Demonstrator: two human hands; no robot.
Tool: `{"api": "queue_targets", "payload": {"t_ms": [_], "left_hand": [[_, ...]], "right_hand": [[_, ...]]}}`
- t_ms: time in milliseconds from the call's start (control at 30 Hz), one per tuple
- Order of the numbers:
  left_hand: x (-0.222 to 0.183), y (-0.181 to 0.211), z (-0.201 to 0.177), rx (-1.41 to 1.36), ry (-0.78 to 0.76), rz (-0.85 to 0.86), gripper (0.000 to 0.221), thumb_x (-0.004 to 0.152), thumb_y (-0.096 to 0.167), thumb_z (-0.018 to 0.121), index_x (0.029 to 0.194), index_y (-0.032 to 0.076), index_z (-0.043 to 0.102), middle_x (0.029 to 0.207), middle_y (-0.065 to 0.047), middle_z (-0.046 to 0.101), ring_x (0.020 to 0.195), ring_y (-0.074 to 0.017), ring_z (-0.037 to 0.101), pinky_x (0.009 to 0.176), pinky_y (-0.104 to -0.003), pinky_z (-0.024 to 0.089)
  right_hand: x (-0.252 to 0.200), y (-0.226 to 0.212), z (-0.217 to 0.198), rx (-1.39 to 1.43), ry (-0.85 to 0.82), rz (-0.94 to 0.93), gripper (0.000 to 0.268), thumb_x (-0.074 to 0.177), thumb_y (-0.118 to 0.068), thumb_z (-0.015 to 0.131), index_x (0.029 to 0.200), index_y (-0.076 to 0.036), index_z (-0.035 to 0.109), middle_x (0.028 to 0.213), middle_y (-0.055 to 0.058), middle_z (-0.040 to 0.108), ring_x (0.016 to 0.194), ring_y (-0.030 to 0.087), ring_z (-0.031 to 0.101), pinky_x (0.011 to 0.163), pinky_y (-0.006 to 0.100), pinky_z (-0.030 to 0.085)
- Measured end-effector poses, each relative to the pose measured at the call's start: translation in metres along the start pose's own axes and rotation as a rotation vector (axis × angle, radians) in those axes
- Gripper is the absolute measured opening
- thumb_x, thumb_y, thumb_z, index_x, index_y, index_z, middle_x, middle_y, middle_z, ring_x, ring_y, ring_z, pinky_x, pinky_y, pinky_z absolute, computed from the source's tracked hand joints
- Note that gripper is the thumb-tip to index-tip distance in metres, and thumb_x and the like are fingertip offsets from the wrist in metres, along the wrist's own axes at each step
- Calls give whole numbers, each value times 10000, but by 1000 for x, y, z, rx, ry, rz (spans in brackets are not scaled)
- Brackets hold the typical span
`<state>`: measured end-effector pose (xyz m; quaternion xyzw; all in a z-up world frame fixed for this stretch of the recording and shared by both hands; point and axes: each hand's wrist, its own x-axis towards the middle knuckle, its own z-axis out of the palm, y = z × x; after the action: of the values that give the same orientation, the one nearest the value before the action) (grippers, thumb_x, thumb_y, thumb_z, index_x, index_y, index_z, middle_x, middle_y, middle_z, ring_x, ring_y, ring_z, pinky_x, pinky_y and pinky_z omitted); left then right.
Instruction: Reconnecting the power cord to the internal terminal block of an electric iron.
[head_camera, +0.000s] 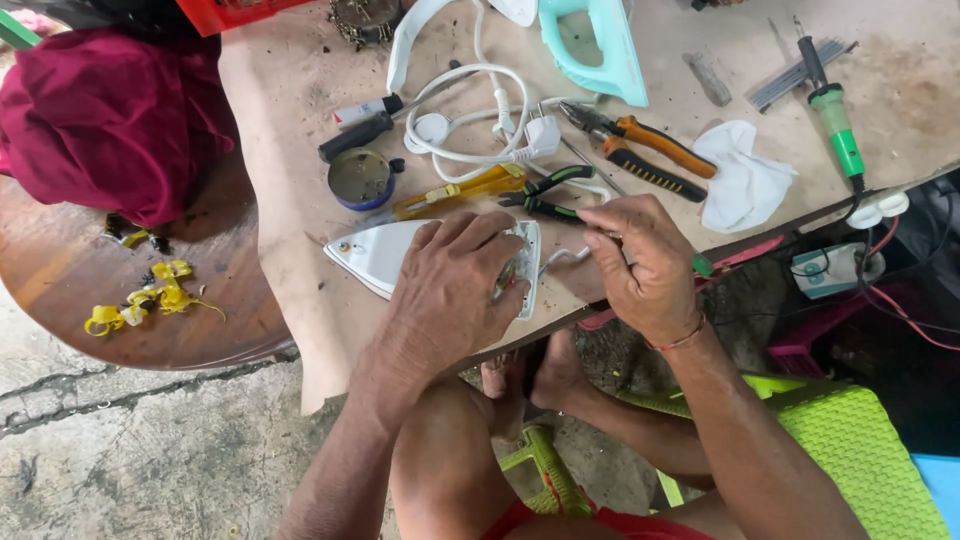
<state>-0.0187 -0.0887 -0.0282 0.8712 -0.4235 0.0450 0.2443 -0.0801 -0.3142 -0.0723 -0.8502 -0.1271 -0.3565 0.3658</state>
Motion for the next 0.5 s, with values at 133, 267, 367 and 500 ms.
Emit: {"api": "queue_targets", "payload": {"t_ms": [133, 267, 367, 500], "left_hand": [[-2, 1, 3, 47, -53, 4, 340, 901, 285, 652, 1166, 94, 741, 1296, -146, 660, 1228, -359, 613, 1030, -548, 453], [-4, -3, 4, -18, -5, 29, 345, 896, 236, 686, 1194, 67, 722, 1271, -163, 649, 1232, -380, 607, 1032, -552, 443], [-8, -10, 13, -136, 70, 66, 355, 883, 194, 722, 1210, 58, 698, 1221, -171, 663, 1221, -400, 617, 1031, -561, 430], [-13, -23, 38, -254, 191, 134, 335, 890, 156, 743, 1212, 100, 669, 1098, -130, 711, 1175, -376, 657, 1032, -544, 417]], "right_hand": [[-3, -26, -4, 60, -31, 45, 231, 989, -29, 688, 1213, 20, 714, 1055, 183, 725, 936, 334, 731, 790, 431, 603], [-3, -38, 0, 263, -13, 161, 199, 1033, -25, 600, 1212, 51, 557, 992, 182, 737, 802, 216, 757, 685, 324, 623], [-3, -40, 0, 280, -13, 174, 145, 1045, -17, 572, 1170, 55, 562, 978, 179, 745, 778, 185, 761, 649, 280, 607], [-1, -45, -1, 286, 28, 145, 126, 998, 19, 638, 1096, 96, 618, 950, 210, 735, 783, 247, 783, 646, 295, 624]]}}
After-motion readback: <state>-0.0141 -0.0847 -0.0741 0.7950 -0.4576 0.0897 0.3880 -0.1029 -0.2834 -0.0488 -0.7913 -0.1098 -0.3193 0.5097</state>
